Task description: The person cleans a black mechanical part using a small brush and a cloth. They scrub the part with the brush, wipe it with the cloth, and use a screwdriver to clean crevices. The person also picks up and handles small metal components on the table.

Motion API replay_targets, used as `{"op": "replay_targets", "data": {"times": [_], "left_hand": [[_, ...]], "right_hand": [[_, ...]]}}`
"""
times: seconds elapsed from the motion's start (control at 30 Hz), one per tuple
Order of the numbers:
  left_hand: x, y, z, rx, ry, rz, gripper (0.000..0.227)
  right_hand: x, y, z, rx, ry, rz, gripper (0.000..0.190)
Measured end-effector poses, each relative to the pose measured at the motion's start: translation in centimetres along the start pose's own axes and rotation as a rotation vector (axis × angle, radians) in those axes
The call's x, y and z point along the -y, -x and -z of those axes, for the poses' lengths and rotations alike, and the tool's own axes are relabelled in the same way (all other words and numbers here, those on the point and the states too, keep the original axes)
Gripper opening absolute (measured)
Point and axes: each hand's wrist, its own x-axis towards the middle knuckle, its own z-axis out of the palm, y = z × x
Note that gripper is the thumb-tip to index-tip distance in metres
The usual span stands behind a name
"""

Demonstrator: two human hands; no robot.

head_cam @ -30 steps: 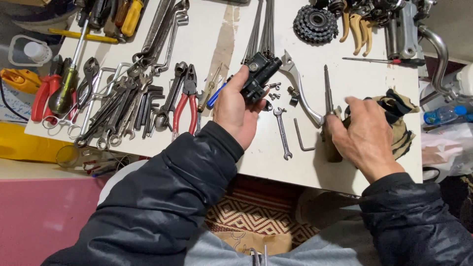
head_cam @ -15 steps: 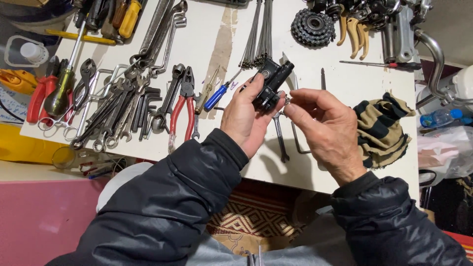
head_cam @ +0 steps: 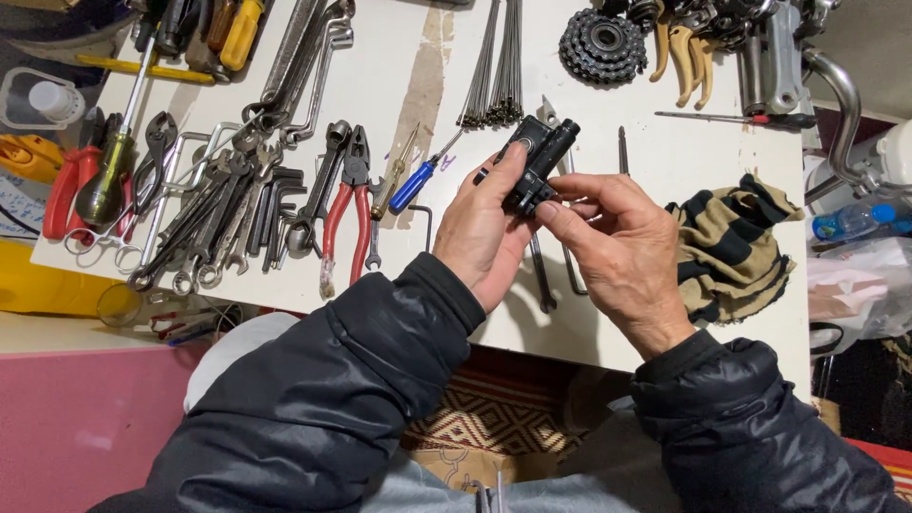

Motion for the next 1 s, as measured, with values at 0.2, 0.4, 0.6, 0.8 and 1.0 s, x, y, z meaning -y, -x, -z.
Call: {"op": "replay_targets", "data": {"times": [0.2, 0.4, 0.6, 0.8, 1.0], "left_hand": [[-0.2, 0.8, -0.2, -0.039, -0.035, 0.020, 0.056], [0.6, 0.0, 0.5, -0.040, -0.067, 0.046, 0.054], [0.0, 0.2, 0.6, -0.102, -0.255, 0.052, 0.064], [-0.3, 1.4, -0.5, -0.130, -0.291, 0.033, 0.067], [-0.1, 0.5, 0.7, -0.106, -0.340, 0.032, 0.070]], "right_hand": [[0.0, -0.1, 0.2, -0.001, -0.054, -0.073, 0.023], [-0.1, -0.1, 0.4, -0.001, -0.126, -0.113, 0.023], [0.3, 0.0, 0.4, 0.014, -0.130, -0.149, 0.023], [0.1, -0.1, 0.4, 0.008, -0.227, -0.209, 0.025], [-1.0, -0.2, 0.7, 0.009, -0.249, -0.204, 0.027]]}}
